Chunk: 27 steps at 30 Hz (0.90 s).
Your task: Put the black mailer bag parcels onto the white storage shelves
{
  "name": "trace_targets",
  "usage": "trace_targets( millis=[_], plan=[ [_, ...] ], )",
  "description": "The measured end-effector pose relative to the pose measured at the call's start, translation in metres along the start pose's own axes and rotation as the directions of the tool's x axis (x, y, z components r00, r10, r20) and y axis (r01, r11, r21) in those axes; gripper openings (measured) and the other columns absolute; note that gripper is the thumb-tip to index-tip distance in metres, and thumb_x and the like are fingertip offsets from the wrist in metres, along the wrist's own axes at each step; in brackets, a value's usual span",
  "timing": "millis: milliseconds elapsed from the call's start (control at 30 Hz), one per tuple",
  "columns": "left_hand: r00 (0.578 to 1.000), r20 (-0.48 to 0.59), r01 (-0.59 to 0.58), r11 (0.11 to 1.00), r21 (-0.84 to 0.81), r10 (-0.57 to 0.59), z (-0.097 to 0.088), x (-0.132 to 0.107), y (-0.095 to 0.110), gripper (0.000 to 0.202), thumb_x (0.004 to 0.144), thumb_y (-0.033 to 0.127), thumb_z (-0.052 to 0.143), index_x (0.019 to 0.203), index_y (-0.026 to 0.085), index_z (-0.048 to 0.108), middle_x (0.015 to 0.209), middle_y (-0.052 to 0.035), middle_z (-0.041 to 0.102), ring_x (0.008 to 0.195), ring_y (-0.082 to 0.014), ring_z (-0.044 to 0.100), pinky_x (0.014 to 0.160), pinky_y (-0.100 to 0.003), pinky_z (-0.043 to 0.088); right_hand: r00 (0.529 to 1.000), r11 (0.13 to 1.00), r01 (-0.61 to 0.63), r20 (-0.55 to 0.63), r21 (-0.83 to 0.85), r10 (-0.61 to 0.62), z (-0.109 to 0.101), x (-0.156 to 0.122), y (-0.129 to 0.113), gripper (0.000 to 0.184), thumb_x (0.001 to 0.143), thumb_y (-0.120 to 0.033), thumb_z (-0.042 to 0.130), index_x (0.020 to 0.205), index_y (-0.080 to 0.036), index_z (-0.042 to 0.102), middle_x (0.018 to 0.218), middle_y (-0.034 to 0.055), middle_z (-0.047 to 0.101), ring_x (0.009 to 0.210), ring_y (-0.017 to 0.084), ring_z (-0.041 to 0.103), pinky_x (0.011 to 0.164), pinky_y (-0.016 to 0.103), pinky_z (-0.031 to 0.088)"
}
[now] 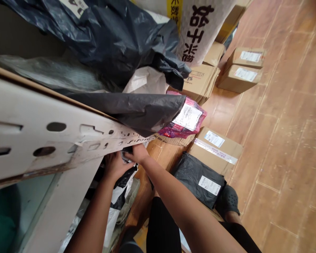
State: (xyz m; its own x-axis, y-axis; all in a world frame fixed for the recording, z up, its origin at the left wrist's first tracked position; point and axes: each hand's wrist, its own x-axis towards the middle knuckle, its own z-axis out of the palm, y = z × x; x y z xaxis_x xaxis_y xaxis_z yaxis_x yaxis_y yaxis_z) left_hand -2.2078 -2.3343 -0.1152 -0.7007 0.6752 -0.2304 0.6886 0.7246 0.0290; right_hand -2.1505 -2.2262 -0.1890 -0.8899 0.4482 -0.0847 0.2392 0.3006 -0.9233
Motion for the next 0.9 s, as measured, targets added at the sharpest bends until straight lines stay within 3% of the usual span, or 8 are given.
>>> trace_targets(
  millis=[167, 333, 467, 633, 800, 900],
  plan=[
    [0.995, -0.072, -0.066, 0.998, -0.008, 0.065, 0.004, -0.01, 0.001, 0.099, 0.061, 0.039, 0.081, 0.142, 0.005, 0.034, 0.149, -0.0337, 0.031, 0.142, -0.0497, 0.027, 0.113, -0.063, 0.027, 1.0, 1.0, -0.001, 0.0, -0.028, 0.001, -0.001, 0.0, 0.0, 0.066, 0.071, -0.027, 0.073, 0.132, -0.012, 0.053, 0.134, 0.0166, 0.059, 0.127, 0.033, 0.052, 0.112, 0.046, 0.04],
    [0.999, -0.036, -0.028, 1.0, -0.007, 0.028, 0.007, -0.009, 0.002, 0.094, 0.064, 0.041, 0.078, 0.14, 0.007, 0.036, 0.148, -0.0323, 0.036, 0.142, -0.0482, 0.029, 0.112, -0.065, 0.027, 1.0, 0.996, -0.019, 0.022, -0.082, 0.021, -0.002, 0.004, 0.003, 0.064, 0.073, -0.022, 0.071, 0.134, -0.015, 0.053, 0.137, 0.0141, 0.058, 0.128, 0.032, 0.052, 0.11, 0.045, 0.043],
    [0.998, 0.037, 0.048, 0.998, 0.026, -0.049, 0.011, -0.006, 0.001, 0.088, 0.07, 0.038, 0.071, 0.14, -0.001, 0.035, 0.147, -0.0365, 0.036, 0.139, -0.0487, 0.033, 0.112, -0.064, 0.028, 0.998, 0.985, -0.024, 0.047, -0.173, 0.033, 0.0, 0.0, 0.0, 0.057, 0.078, -0.013, 0.063, 0.135, -0.014, 0.054, 0.135, 0.0172, 0.059, 0.121, 0.033, 0.056, 0.105, 0.046, 0.047],
    [0.992, 0.042, 0.115, 0.987, 0.111, -0.121, 0.021, -0.008, -0.004, 0.073, 0.079, 0.031, 0.059, 0.138, -0.006, 0.038, 0.144, -0.0378, 0.04, 0.138, -0.0475, 0.036, 0.112, -0.064, 0.028, 0.998, 0.959, 0.023, 0.062, -0.282, -0.005, 0.005, -0.013, -0.004, 0.042, 0.092, -0.014, 0.045, 0.132, -0.018, 0.059, 0.132, 0.0188, 0.059, 0.125, 0.035, 0.048, 0.104, 0.052, 0.044],
    [0.992, 0.009, 0.123, 0.982, 0.143, -0.125, 0.023, -0.008, -0.005, 0.07, 0.08, 0.032, 0.055, 0.135, -0.008, 0.042, 0.14, -0.0378, 0.043, 0.134, -0.0481, 0.04, 0.11, -0.062, 0.032, 0.995, 0.941, 0.071, 0.096, -0.332, -0.041, 0.004, -0.012, 0.001, 0.058, 0.079, -0.031, 0.069, 0.133, -0.012, 0.056, 0.133, 0.0216, 0.056, 0.125, 0.039, 0.046, 0.109, 0.054, 0.036],
    [0.995, -0.017, 0.101, 0.984, 0.144, -0.099, 0.022, -0.003, -0.005, 0.073, 0.081, 0.035, 0.054, 0.137, -0.009, 0.04, 0.138, -0.038, 0.046, 0.13, -0.048, 0.045, 0.108, -0.063, 0.034, 0.994, 0.934, 0.072, 0.098, -0.349, -0.04, 0.002, -0.012, 0.002, 0.06, 0.078, -0.035, 0.07, 0.13, -0.008, 0.056, 0.128, 0.0233, 0.058, 0.122, 0.04, 0.048, 0.106, 0.054, 0.039]
  ],
)
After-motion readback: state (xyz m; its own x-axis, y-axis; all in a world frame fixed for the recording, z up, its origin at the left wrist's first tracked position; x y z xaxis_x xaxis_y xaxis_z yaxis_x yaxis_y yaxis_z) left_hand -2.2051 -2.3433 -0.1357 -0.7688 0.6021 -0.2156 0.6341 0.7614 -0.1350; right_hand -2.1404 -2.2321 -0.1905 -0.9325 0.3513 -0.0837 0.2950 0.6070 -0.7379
